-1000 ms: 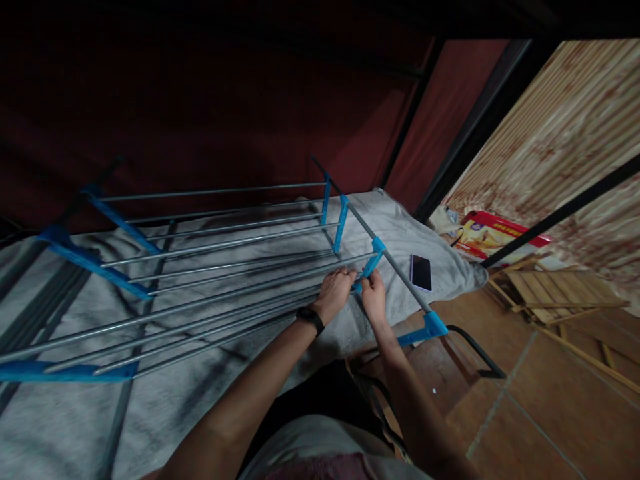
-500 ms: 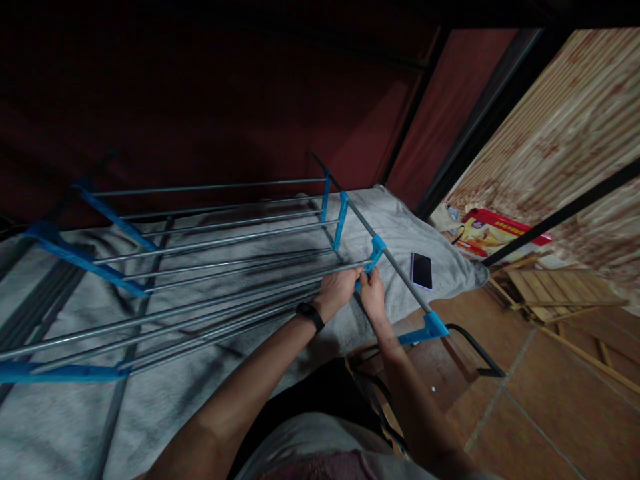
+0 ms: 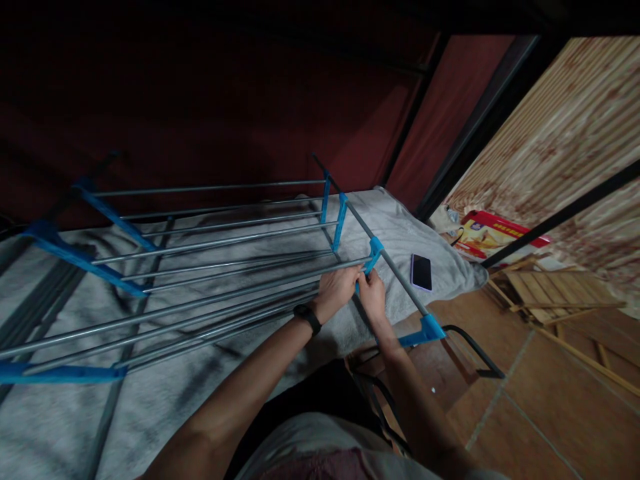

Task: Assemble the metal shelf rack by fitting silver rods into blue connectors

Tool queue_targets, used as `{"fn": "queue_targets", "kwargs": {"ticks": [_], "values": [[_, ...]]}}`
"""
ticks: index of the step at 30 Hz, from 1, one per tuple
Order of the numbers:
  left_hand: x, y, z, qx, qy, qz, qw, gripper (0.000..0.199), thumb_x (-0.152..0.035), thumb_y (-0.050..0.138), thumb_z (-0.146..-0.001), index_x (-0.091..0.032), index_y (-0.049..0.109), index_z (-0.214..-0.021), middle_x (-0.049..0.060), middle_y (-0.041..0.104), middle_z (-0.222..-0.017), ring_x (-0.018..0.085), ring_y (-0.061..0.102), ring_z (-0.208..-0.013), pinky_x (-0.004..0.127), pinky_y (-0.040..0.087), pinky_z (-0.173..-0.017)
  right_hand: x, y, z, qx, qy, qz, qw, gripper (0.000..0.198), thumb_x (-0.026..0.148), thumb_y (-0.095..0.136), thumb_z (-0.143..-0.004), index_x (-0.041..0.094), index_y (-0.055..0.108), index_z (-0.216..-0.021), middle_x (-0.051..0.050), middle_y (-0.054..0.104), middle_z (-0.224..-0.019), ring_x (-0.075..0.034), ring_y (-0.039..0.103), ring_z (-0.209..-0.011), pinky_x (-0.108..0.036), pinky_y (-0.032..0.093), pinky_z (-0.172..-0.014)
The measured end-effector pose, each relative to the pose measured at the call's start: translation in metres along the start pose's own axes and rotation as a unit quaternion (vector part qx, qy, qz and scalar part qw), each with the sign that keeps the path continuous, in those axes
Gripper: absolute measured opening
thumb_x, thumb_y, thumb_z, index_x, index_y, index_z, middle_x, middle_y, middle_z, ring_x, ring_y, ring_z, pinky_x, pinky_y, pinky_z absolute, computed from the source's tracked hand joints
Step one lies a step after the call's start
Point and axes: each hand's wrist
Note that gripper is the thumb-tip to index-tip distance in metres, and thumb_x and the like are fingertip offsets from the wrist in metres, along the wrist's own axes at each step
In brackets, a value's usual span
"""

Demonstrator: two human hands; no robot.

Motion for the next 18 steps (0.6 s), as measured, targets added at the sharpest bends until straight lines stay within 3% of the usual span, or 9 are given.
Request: {"fn": "queue_targets", "kwargs": {"ticks": [12,18], "values": [[0.0,-0.006,0.003,0.038,-0.017,-0.007,0.999,0.038,-0.023,0.04,-0.103,-0.023,0.066,-0.131,0.01,0.072,-0.122,0.023,0.066,-0.114,0.03,0.049,-0.094,0.014,0.004,0.007,-0.01,0.032,0.073,0.997,0.038,0.039,0.04,-0.098,0.012,0.067,-0.099,-0.019,0.072,-0.09,-0.028,0.065,-0.081,-0.036,0.043,-0.074],[0.0,-0.005,0.003,0.047,-0.016,-0.038,0.998,0.039,-0.023,0.039,-0.103,-0.023,0.064,-0.133,0.011,0.073,-0.117,0.024,0.068,-0.109,0.032,0.051,-0.091,0.013,0.007,0.01,-0.017,0.038,0.03,0.999,0.03,0.036,0.045,-0.093,0.016,0.065,-0.1,-0.014,0.071,-0.088,-0.027,0.064,-0.08,-0.037,0.047,-0.075]]}}
Point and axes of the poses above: each hand's wrist, its own z-axis away from the middle knuckle, its own y-axis out of the palm, x = y × z
